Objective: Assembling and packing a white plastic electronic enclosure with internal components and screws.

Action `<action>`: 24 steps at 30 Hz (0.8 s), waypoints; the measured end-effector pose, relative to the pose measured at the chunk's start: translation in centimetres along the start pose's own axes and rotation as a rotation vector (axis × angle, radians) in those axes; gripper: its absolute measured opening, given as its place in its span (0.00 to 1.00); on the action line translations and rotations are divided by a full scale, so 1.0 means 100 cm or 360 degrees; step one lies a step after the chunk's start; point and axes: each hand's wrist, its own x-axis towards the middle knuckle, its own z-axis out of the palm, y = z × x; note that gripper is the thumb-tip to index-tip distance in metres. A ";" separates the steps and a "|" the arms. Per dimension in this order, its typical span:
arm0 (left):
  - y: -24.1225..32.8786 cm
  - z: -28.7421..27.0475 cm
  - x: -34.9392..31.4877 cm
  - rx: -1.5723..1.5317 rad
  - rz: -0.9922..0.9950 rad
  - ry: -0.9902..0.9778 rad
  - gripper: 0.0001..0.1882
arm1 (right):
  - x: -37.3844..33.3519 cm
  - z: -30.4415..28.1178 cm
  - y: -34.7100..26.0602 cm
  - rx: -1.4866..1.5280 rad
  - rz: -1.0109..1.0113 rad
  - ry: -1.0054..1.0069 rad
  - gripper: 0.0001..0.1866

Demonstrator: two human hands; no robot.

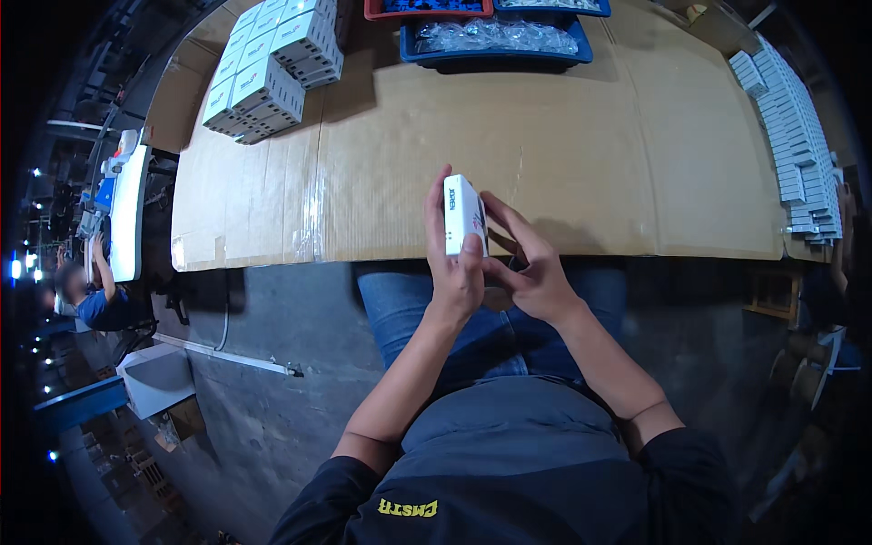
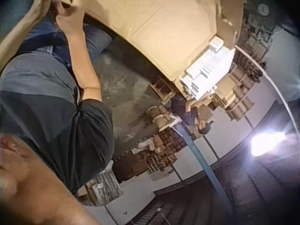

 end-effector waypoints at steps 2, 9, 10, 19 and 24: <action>-0.004 -0.005 -0.003 0.0018 0.0126 -0.0037 0.60 | 0.002 0.000 -0.004 0.0418 0.0244 0.0089 0.34; 0.010 0.007 -0.010 0.0362 0.0485 -0.0319 0.65 | 0.003 -0.018 0.040 0.1584 0.0949 -0.0171 0.26; 0.018 0.012 -0.019 0.0175 0.0269 -0.0382 0.57 | -0.002 -0.022 0.045 0.1643 0.0938 -0.0201 0.26; 0.026 0.022 -0.025 0.0435 0.0565 -0.0488 0.58 | -0.012 -0.029 0.064 0.2049 0.0951 -0.0368 0.22; 0.024 0.024 -0.026 0.0435 0.0568 -0.0497 0.57 | -0.012 -0.025 0.075 0.2061 0.0655 -0.0413 0.22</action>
